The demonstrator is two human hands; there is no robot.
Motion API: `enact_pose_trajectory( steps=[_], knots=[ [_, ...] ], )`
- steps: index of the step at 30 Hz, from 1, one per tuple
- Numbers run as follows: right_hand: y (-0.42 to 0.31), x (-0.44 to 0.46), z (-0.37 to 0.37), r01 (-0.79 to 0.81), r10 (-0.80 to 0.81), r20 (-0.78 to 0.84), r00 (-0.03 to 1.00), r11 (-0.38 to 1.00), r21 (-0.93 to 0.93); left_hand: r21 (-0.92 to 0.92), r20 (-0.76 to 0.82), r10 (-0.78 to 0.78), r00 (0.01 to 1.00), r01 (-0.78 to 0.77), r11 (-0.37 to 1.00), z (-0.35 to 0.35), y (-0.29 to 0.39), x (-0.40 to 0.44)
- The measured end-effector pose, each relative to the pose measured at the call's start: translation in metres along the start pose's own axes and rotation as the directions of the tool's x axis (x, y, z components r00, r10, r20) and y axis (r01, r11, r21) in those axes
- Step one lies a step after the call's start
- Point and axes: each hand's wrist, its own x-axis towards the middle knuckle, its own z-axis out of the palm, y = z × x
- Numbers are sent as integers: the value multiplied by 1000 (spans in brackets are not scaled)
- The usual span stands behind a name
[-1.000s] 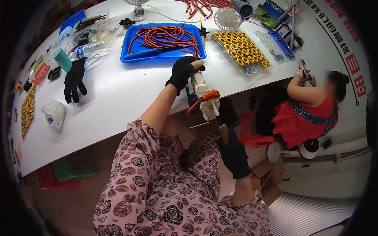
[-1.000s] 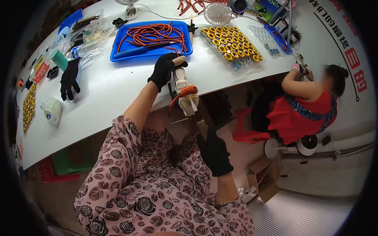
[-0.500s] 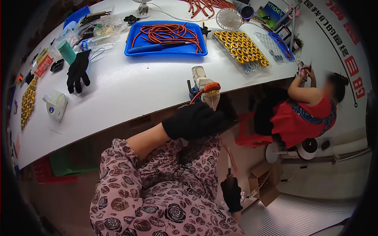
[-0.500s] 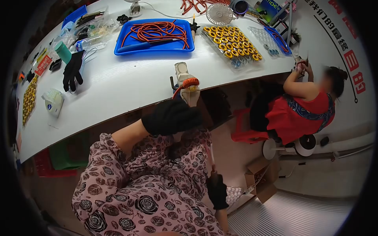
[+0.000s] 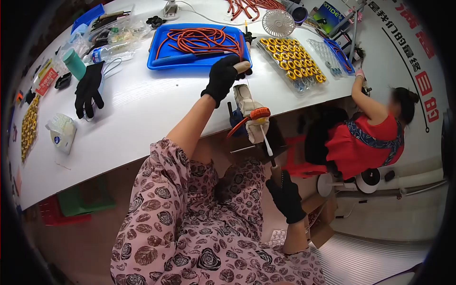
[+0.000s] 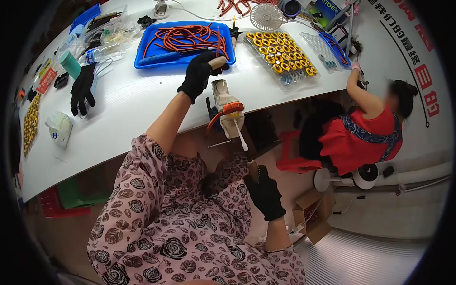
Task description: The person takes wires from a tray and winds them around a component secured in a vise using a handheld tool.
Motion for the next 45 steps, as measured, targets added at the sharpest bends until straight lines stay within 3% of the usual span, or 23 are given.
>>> enact_pose_trajectory(
  steps=[2,5,7,8,10,11,13,16,19,21,23,25,27,29,32,33,35,37,39,42,43,44,45],
  knots=[
    [-2,17,-1,101,-101,1,995,990,-97,-4,40,-31,999,31,1000,2,-20,5],
    [-6,48,4,186,-183,-70,981,982,38,-30,75,-105,992,107,994,5,-24,1],
    [6,62,14,450,-549,-152,822,790,-417,-62,128,-151,980,160,985,7,-29,0],
    [-2,56,11,449,-547,-152,823,791,-415,-68,120,-167,979,175,982,8,-28,-2],
    [-25,35,3,59,-64,-67,996,995,-76,-4,86,-154,984,155,988,3,-26,-1],
    [-22,24,6,59,-64,-65,996,995,-79,51,48,-138,989,136,989,0,-27,-3],
    [-7,-13,17,-145,146,-13,989,989,35,57,7,-15,1000,15,998,-11,-18,-12],
    [38,-77,47,-207,208,-97,973,978,16,195,-91,33,995,-14,981,-26,-16,-24],
    [23,-93,41,-211,231,-167,959,969,127,133,-21,45,999,-41,990,-14,-17,-15],
    [15,-71,31,-216,229,-153,961,972,97,222,-30,86,996,-77,972,-4,-3,-10],
    [8,-42,24,-115,120,-157,980,993,39,359,-82,226,971,-182,915,0,10,-7],
    [1,-17,19,-40,45,-165,985,999,34,346,-129,268,955,-210,915,7,31,-13],
    [-5,6,13,31,-27,-168,985,999,21,544,-138,410,901,-277,792,7,40,-11],
    [-11,20,8,233,-245,-212,946,969,-82,531,-119,391,913,-274,802,1,27,0],
    [-13,38,10,185,-212,-170,962,969,-162,386,49,134,990,-143,911,0,-1,13],
    [-13,45,12,184,-211,-167,963,969,-165,292,54,-24,998,7,957,3,-9,12],
    [-13,55,16,330,-375,-238,896,920,-210,149,59,-171,983,161,976,7,-17,5],
    [-24,48,11,261,-301,-188,935,942,-214,89,83,-205,975,197,976,6,-25,3],
    [-30,40,14,193,-227,-143,963,956,-222,162,84,-180,980,165,973,5,-23,1],
    [-19,11,29,125,-130,-171,977,991,-37,296,-6,-144,990,140,945,3,-13,-15],
    [-14,5,35,107,-112,-178,978,994,-35,365,27,-66,997,52,930,-6,-10,-24],
    [-10,-2,38,94,-99,-187,977,995,-36,298,23,67,997,-71,952,-9,2,-41],
    [-8,-21,40,-65,61,-137,989,998,-23,231,9,199,980,-195,953,-8,20,-65]
  ],
)
